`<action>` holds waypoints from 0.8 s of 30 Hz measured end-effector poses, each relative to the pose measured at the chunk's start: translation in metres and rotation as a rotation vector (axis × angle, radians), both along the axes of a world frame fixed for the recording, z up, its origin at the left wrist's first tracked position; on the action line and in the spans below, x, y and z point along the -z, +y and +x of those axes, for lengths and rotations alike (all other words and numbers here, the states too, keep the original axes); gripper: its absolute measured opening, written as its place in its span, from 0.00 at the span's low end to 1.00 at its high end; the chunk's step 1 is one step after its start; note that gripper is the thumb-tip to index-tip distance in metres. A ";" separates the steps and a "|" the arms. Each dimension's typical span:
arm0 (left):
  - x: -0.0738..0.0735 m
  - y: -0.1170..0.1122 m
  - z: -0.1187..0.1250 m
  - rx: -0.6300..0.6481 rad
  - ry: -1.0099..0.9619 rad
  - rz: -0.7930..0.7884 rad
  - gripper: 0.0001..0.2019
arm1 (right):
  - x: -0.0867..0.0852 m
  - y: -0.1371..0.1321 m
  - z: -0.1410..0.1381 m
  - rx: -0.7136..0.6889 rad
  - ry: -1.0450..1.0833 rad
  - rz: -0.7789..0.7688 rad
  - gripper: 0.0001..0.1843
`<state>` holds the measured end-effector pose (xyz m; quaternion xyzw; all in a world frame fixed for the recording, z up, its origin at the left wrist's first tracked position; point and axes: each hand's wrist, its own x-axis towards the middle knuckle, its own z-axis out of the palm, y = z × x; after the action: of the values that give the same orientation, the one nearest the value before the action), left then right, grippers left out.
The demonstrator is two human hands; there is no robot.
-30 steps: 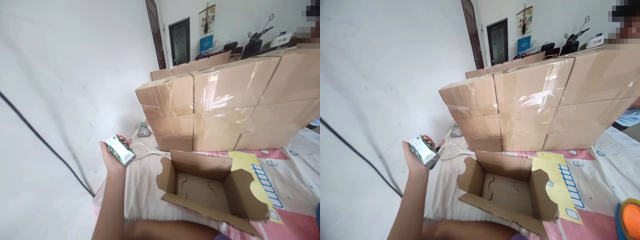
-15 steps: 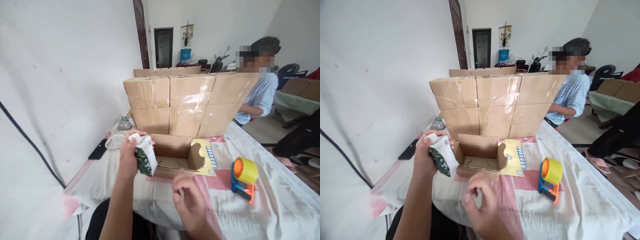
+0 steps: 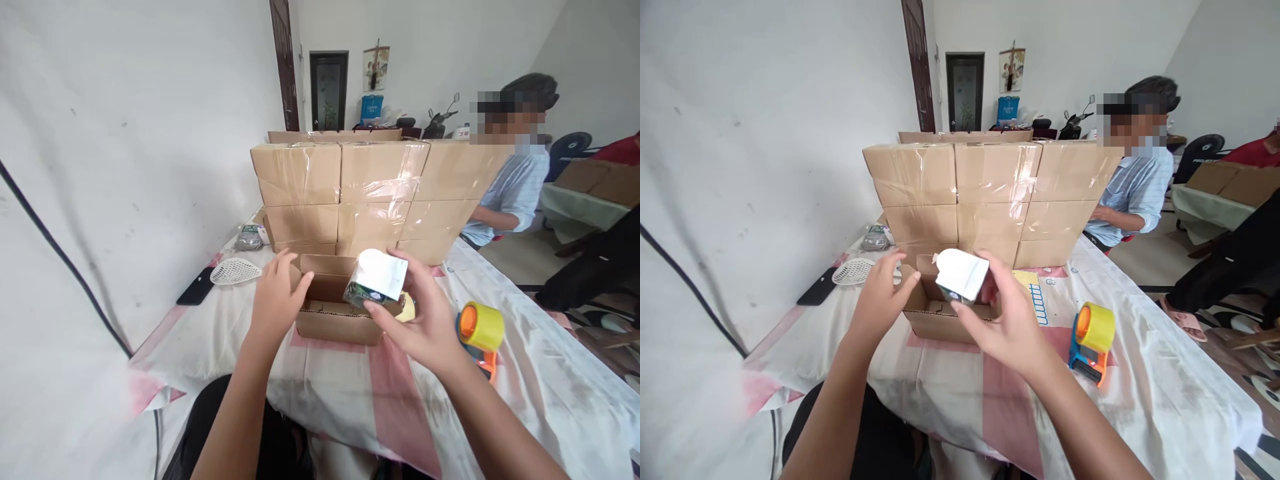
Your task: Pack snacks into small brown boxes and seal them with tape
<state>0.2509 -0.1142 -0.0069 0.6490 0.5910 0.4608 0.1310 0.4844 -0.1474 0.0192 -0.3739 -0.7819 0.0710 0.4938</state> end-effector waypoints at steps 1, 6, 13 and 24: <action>0.008 0.003 -0.007 -0.088 0.061 -0.158 0.28 | -0.004 0.003 0.003 0.014 -0.113 0.023 0.34; 0.042 -0.009 -0.022 -0.074 0.122 -0.463 0.30 | 0.014 0.004 0.009 0.015 -0.717 -0.009 0.29; 0.051 -0.029 -0.033 -0.073 0.107 -0.414 0.13 | 0.041 -0.006 -0.009 0.117 -1.006 -0.266 0.23; 0.051 -0.038 -0.042 0.090 0.071 -0.403 0.11 | 0.043 0.039 -0.071 0.115 -1.405 -0.290 0.20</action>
<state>0.2094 -0.1521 -0.0578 0.6514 0.6458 0.3036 0.2577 0.4137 -0.1083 -0.0233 -0.4338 -0.8765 -0.1095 -0.1778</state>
